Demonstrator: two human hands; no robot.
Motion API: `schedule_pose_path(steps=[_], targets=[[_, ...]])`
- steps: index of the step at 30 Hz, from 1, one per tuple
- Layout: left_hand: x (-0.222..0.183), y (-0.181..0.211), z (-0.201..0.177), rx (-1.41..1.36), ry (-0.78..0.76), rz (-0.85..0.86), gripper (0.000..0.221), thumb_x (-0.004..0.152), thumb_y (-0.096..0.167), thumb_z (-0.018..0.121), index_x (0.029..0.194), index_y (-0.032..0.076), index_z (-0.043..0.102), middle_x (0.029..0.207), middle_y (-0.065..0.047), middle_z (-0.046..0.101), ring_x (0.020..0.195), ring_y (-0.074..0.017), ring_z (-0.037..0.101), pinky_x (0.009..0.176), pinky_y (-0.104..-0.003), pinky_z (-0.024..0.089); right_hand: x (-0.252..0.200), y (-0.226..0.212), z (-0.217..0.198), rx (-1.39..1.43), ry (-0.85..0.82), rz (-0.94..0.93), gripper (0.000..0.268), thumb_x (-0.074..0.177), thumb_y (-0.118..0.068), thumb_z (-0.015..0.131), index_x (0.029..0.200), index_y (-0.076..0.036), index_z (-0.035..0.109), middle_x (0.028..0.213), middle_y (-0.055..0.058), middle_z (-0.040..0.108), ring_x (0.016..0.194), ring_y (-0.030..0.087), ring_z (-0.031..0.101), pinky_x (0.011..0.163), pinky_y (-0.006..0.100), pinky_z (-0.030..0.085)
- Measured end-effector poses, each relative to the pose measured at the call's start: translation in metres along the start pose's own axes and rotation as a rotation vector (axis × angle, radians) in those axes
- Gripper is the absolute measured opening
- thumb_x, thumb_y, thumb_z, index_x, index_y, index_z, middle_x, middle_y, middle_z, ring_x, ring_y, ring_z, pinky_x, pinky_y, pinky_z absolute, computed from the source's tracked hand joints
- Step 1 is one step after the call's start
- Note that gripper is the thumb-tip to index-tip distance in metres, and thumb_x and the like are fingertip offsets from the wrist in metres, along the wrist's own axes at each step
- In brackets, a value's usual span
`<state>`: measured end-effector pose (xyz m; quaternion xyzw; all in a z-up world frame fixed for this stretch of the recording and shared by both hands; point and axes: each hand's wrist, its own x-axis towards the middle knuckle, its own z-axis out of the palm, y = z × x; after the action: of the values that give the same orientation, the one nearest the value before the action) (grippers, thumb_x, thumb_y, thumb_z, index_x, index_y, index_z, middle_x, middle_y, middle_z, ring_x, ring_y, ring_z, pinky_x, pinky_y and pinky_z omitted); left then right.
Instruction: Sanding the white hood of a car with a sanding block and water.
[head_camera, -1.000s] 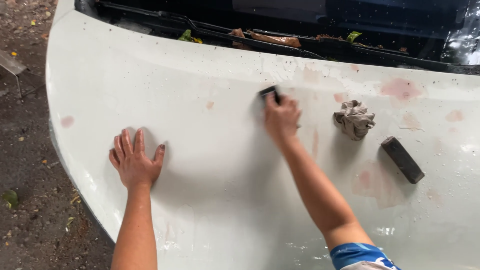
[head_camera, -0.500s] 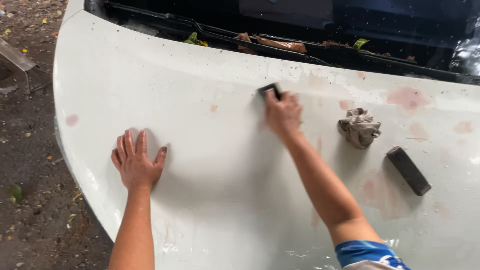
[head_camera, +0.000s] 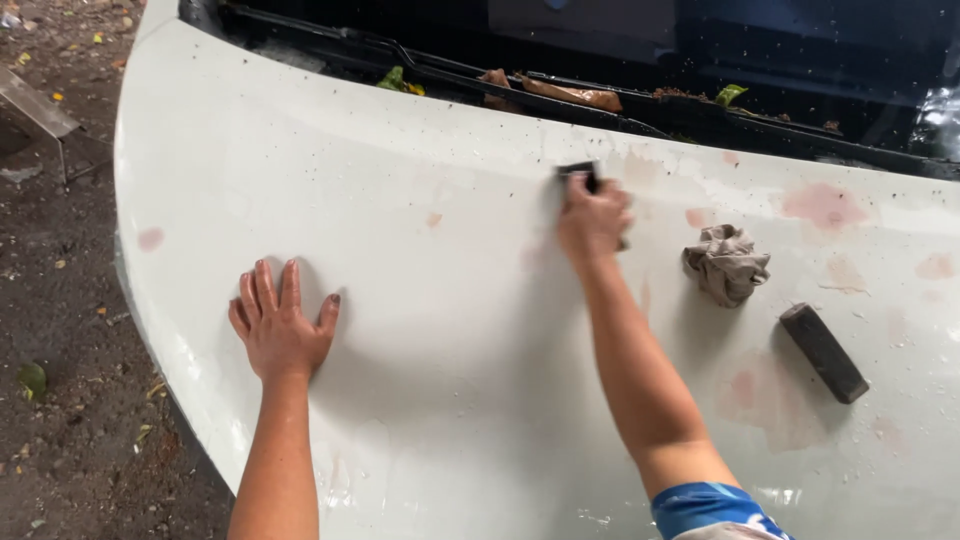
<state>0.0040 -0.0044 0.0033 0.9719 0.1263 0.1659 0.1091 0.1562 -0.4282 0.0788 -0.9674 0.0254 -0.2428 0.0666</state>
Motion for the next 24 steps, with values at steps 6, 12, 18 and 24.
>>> schedule_pose_path(steps=[6,12,18,24], targets=[[-0.005,-0.005,0.008,0.018,-0.014,0.030,0.084,0.094,0.078,0.033,0.161,0.026,0.033,0.171,-0.013,0.019,0.158,-0.0328,0.009,0.125,-0.056,0.005,-0.010,0.003,-0.018,0.001,0.043,-0.133,0.040,0.095,-0.027,0.068,0.135,-0.022,0.067,0.125,0.020,0.057,0.114,0.042,0.051,0.088,0.056,0.045],[-0.002,-0.002,-0.001,0.012,-0.010,0.003,0.084,0.092,0.078,0.034,0.160,0.029,0.032,0.170,-0.012,0.018,0.156,-0.0333,0.011,0.124,-0.056,0.006,-0.010,-0.028,0.003,-0.050,0.052,0.032,0.043,0.089,-0.026,0.071,0.131,-0.021,0.067,0.123,0.023,0.055,0.111,0.043,0.049,0.083,0.057,0.045],[-0.006,0.001,-0.001,0.002,-0.025,0.020,0.084,0.093,0.076,0.036,0.160,0.026,0.033,0.170,-0.013,0.019,0.157,-0.0330,0.011,0.124,-0.057,0.007,-0.013,0.002,-0.007,0.010,0.039,-0.071,0.041,0.096,-0.027,0.066,0.138,-0.026,0.066,0.130,0.018,0.057,0.120,0.040,0.050,0.095,0.056,0.046],[-0.005,-0.002,-0.001,-0.009,0.001,0.033,0.083,0.093,0.074,0.036,0.160,0.025,0.035,0.170,-0.014,0.019,0.156,-0.0339,0.011,0.123,-0.058,0.007,-0.015,-0.046,0.000,0.095,0.043,0.075,0.033,0.097,-0.032,0.064,0.128,-0.020,0.069,0.121,0.022,0.060,0.111,0.039,0.054,0.086,0.055,0.046]])
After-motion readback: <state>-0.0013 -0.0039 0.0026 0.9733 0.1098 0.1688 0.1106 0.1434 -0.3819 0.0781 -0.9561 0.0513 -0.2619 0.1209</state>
